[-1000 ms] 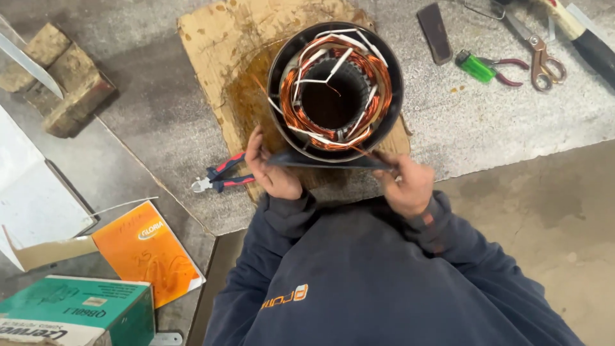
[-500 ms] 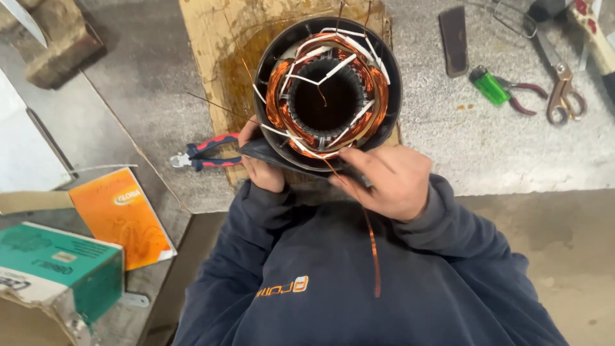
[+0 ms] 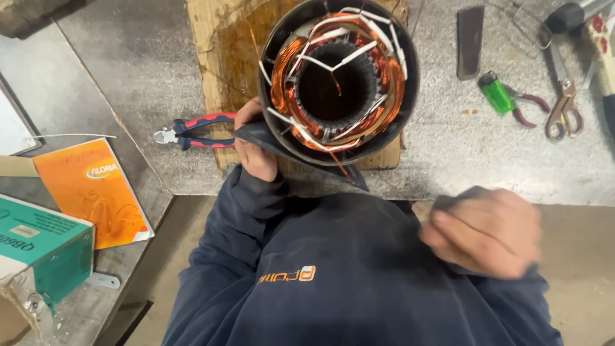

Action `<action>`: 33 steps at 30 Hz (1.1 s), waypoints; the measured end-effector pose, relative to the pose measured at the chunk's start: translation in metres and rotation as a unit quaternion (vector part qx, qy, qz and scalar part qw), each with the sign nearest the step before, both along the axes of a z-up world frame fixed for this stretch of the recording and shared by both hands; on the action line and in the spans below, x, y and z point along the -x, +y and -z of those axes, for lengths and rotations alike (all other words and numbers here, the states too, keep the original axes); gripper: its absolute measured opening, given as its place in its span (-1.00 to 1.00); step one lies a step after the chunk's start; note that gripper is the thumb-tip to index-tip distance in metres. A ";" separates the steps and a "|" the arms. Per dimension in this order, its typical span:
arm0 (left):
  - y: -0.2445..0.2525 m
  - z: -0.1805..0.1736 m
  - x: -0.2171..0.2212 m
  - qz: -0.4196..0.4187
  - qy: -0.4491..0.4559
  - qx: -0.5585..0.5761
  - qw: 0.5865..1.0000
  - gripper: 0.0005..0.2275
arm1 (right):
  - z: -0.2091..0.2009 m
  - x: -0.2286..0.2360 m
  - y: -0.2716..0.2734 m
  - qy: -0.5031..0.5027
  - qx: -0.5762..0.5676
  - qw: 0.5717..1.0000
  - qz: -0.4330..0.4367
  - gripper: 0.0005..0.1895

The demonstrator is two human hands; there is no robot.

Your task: The person winds copper wire around a motor stator, securing the coils with white ties. They use pliers to cut the wire and ties, and a lighter to heat the wire ends. The person also twists and connects wire ends together.

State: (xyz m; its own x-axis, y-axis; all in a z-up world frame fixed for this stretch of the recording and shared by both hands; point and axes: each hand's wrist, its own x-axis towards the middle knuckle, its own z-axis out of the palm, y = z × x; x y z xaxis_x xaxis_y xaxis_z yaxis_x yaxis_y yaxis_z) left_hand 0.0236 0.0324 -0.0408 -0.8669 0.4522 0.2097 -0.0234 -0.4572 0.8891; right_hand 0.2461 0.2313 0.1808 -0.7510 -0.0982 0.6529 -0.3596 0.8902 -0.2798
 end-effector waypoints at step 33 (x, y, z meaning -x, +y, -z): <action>-0.027 -0.117 -0.020 -0.125 0.566 0.132 0.804 -0.71 | 0.041 0.068 -0.046 -0.069 -0.003 0.992 0.109 -0.79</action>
